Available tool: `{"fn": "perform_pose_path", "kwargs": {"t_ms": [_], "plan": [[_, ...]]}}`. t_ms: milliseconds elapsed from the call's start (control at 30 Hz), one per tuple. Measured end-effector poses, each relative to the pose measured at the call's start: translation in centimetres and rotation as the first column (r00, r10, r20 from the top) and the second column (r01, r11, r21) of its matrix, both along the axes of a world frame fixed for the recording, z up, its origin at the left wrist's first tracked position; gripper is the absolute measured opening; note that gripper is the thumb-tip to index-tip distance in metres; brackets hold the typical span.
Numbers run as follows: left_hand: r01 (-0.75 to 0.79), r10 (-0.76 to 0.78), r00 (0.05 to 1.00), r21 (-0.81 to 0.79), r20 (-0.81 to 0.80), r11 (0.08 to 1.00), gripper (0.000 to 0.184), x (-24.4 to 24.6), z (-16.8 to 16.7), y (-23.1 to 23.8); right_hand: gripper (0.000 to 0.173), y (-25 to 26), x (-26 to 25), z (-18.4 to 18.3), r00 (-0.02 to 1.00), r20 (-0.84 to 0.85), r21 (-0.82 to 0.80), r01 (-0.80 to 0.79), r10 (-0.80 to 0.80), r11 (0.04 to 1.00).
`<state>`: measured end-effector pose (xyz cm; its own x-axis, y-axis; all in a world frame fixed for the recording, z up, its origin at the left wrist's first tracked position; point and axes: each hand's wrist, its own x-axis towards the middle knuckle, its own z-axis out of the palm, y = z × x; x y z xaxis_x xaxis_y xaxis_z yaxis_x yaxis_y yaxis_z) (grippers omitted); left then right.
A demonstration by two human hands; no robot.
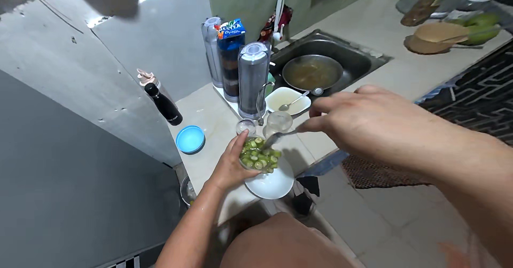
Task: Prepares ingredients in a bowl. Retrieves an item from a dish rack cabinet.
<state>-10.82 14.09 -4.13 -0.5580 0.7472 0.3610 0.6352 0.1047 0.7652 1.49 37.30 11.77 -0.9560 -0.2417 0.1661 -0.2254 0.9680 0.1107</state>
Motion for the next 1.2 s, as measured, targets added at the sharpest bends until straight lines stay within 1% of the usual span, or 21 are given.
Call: {"fn": "perform_pose_path", "kwargs": {"t_ms": [67, 167, 233, 333, 433, 533, 700, 800, 867, 967, 1033, 1133, 1200], "plan": [[0.01, -0.01, 1.0, -0.016, -0.014, 1.0, 0.119, -0.1, 0.4, -0.1, 0.031, -1.1, -1.0, 0.1, 0.998, -0.053, -0.043, -0.018, 0.016, 0.999], [0.017, -0.019, 0.999, -0.041, -0.04, 0.999, 0.12, -0.3, 0.9, 0.0, 0.022, -3.8, -3.2, -1.1, 0.999, -0.039, -0.055, -0.023, 0.021, 0.998], [0.029, -0.031, 0.999, -0.032, -0.039, 0.999, 0.122, -0.5, 0.9, 0.0, 0.02, -5.2, -4.7, -2.4, 0.999, 0.049, 0.002, -0.015, 0.015, 1.0], [0.03, -0.033, 0.997, -0.038, -0.071, 0.999, 0.122, -0.8, 0.8, -0.4, 0.022, -5.9, -6.1, -3.1, 0.981, 0.195, 0.077, -0.007, -0.008, 0.997], [0.016, -0.023, 0.997, -0.079, -0.08, 0.997, 0.116, -0.8, 1.0, -0.8, 0.021, -5.7, -6.3, -2.7, 0.97, 0.244, 0.112, -0.027, -0.001, 0.993], [0.016, -0.022, 0.997, -0.078, -0.071, 0.997, 0.109, -0.9, 0.8, -1.0, 0.02, -4.8, -5.9, -2.8, 0.978, 0.202, 0.107, -0.075, 0.052, 0.991], [0.007, -0.013, 0.997, -0.076, -0.081, 0.997, 0.107, -1.0, 0.1, -0.9, 0.016, -3.0, -4.7, -3.5, 0.989, 0.105, 0.078, -0.117, 0.109, 0.99], [0.004, -0.011, 0.997, -0.088, -0.081, 0.996, 0.108, -1.0, -0.1, -0.7, 0.023, -1.6, -3.4, -4.2, 0.991, 0.047, 0.041, -0.125, 0.123, 0.991], [0.012, -0.019, 0.996, -0.086, -0.084, 0.996, 0.107, -1.1, -0.5, -0.6, 0.027, -0.7, -2.6, -4.3, 0.993, 0.027, 0.024, -0.111, 0.111, 0.993], [0.025, -0.033, 0.992, -0.066, -0.125, 0.998, 0.105, -1.2, -1.3, -0.4, 0.032, 0.1, -1.4, -3.4, 0.997, 0.063, 0.037, -0.051, 0.049, 0.998], [0.029, -0.04, 0.988, -0.074, -0.152, 0.997, 0.106, -1.2, -1.5, -0.3, 0.033, 0.3, -1.1, -3.0, 0.998, 0.054, 0.013, -0.018, 0.017, 1.0], [0.056, -0.07, 0.985, -0.089, -0.156, 0.994, 0.104, -1.1, -1.4, 0.0, 0.026, -1.0, -1.9, -3.5, 0.999, -0.034, -0.071, -0.012, 0.009, 0.997], [0.078, -0.091, 0.982, -0.081, -0.167, 0.994, 0.102, -1.1, -1.3, 0.3, 0.018, -2.9, -3.1, -4.9, 0.999, -0.032, -0.088, 0.002, -0.005, 0.996]]}}
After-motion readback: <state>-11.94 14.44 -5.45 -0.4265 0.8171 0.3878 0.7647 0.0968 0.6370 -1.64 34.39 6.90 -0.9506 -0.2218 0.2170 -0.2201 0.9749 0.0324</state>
